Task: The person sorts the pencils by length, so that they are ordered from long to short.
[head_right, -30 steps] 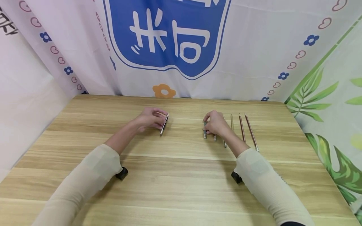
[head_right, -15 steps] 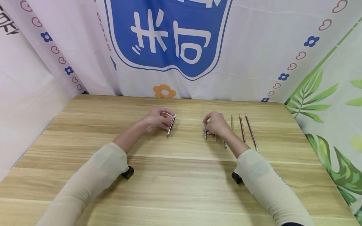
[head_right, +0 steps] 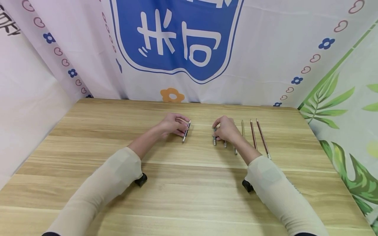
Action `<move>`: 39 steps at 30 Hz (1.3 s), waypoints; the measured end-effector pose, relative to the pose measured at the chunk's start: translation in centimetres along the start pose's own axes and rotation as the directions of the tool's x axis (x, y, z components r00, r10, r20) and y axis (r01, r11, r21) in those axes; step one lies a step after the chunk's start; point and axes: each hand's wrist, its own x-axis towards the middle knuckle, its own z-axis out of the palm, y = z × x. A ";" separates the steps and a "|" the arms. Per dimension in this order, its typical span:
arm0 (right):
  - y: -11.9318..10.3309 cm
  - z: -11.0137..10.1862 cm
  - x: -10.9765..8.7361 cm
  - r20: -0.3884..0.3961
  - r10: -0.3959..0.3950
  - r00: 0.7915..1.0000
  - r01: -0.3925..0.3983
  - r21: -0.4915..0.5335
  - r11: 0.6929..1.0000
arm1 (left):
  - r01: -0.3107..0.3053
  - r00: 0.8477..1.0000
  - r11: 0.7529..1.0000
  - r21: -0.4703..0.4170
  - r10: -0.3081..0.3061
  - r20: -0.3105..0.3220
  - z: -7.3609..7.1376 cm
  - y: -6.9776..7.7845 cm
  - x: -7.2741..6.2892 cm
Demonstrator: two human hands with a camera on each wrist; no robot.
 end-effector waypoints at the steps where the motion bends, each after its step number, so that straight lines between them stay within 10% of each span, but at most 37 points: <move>1: 0.0 0.0 0.0 0.000 0.000 1.000 0.000 0.000 1.000 | 0.001 1.000 1.000 -0.003 -0.001 -0.002 0.2 0.0 0.1; 26: 0.1 0.0 0.2 0.013 -0.010 1.000 0.010 -0.004 1.000 | -0.006 1.000 0.999 0.034 0.006 0.024 4.1 0.8 1.4; 39: 0.2 0.0 0.4 0.012 -0.022 1.000 0.023 -0.025 0.999 | -0.021 0.999 0.972 0.235 0.029 -0.033 6.0 1.6 1.8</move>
